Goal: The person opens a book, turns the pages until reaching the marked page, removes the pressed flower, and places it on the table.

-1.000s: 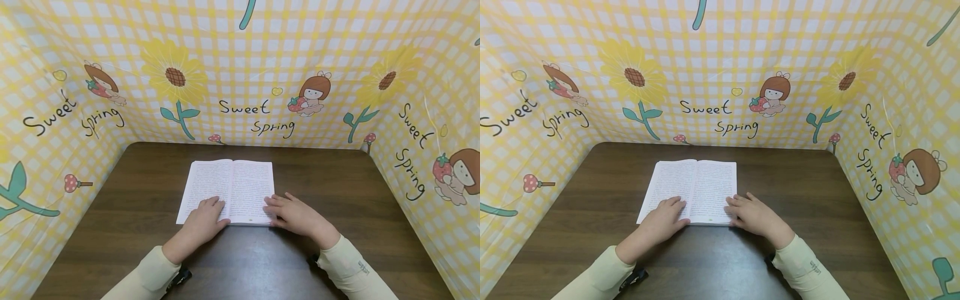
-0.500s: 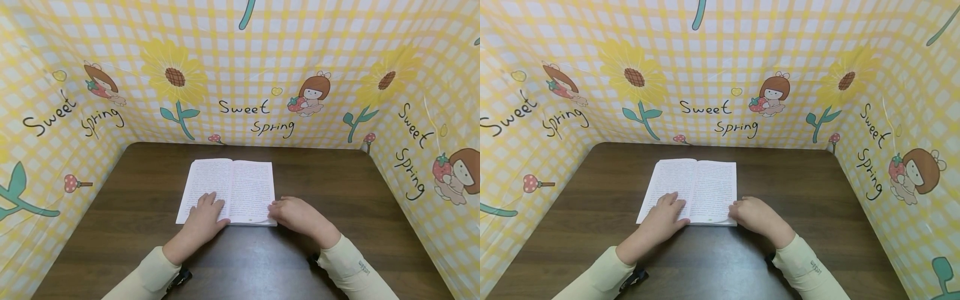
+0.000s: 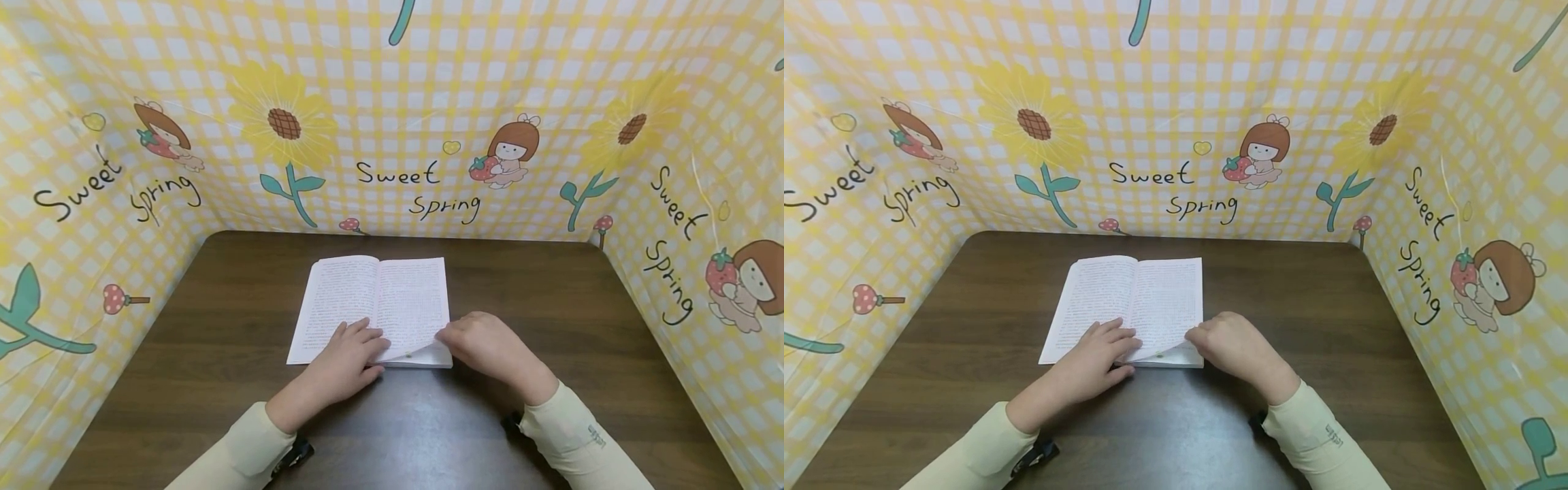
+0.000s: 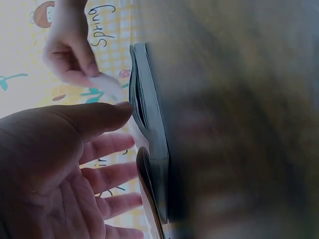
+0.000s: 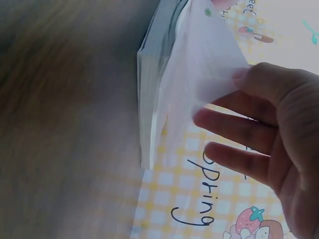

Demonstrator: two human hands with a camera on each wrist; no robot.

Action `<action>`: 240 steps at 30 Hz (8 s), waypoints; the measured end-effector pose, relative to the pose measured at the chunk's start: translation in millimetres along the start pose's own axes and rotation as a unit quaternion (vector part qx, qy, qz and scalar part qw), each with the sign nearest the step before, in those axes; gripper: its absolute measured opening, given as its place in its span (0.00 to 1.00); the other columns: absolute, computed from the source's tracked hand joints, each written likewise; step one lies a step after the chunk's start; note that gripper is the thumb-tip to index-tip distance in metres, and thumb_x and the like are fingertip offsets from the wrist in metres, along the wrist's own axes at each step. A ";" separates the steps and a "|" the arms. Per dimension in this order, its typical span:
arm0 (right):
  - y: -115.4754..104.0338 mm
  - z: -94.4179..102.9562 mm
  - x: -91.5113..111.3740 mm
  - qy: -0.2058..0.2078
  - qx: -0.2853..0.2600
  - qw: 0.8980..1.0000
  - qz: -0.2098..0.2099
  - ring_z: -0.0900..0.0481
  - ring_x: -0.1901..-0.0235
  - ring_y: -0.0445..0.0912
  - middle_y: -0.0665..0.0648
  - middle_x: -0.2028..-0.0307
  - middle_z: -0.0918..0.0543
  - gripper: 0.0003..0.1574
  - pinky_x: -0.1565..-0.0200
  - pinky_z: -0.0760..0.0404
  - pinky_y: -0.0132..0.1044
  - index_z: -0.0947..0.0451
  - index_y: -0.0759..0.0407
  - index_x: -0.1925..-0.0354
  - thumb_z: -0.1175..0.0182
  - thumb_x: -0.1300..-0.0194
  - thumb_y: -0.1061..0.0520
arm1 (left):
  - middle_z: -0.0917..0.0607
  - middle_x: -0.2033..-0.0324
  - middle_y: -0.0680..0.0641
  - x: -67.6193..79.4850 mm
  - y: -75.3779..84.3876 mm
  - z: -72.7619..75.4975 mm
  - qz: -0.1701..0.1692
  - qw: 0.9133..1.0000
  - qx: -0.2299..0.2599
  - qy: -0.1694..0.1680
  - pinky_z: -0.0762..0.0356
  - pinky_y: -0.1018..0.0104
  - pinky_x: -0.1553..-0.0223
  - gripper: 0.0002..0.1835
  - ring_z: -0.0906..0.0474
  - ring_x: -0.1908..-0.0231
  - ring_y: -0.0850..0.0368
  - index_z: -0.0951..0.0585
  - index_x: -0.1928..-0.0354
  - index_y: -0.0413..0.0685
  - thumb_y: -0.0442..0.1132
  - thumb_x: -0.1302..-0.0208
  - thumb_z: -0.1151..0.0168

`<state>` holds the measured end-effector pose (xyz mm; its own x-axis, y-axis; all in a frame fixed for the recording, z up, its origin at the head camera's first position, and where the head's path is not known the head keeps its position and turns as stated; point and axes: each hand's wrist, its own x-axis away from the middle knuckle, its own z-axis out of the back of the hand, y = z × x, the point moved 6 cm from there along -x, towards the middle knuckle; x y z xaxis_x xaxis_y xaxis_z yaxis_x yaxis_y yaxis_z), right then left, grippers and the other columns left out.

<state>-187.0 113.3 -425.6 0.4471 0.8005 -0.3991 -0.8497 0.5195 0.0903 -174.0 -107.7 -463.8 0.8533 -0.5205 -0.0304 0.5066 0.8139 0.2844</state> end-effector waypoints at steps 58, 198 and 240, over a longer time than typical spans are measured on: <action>17.1 -4.4 -1.4 -0.019 -0.050 0.992 -0.115 0.19 0.40 0.57 0.61 0.38 0.19 0.24 0.37 0.23 0.54 0.18 0.55 0.41 0.31 0.35 0.55 | 0.58 0.19 0.37 24.4 5.0 46.9 -0.003 0.950 -0.177 0.258 0.59 0.23 0.30 0.48 0.60 0.21 0.31 0.31 0.25 0.51 0.41 0.52 0.21; 12.0 -37.2 20.1 -0.177 -0.126 0.969 -0.120 0.37 0.24 0.56 0.57 0.24 0.35 0.42 0.27 0.43 0.64 0.30 0.55 0.27 0.34 0.32 0.40 | 0.28 0.28 0.42 1.6 -10.4 9.1 0.071 0.994 -0.083 0.032 0.35 0.29 0.35 0.28 0.33 0.28 0.38 0.26 0.29 0.50 0.36 0.31 0.37; -2.5 -2.4 3.9 0.027 0.010 0.999 0.019 0.14 0.60 0.40 0.47 0.61 0.11 0.13 0.48 0.18 0.40 0.16 0.53 0.54 0.35 0.36 0.64 | 0.32 0.24 0.46 -0.6 -6.7 -0.1 0.019 1.000 -0.005 0.010 0.49 0.24 0.31 0.28 0.43 0.23 0.40 0.18 0.36 0.56 0.54 0.37 0.28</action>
<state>-183.8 114.4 -429.6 0.3982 0.8034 -0.4428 -0.8597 0.4952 0.1255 -177.9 -112.8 -465.8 0.8745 -0.4835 -0.0381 0.4743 0.8361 0.2755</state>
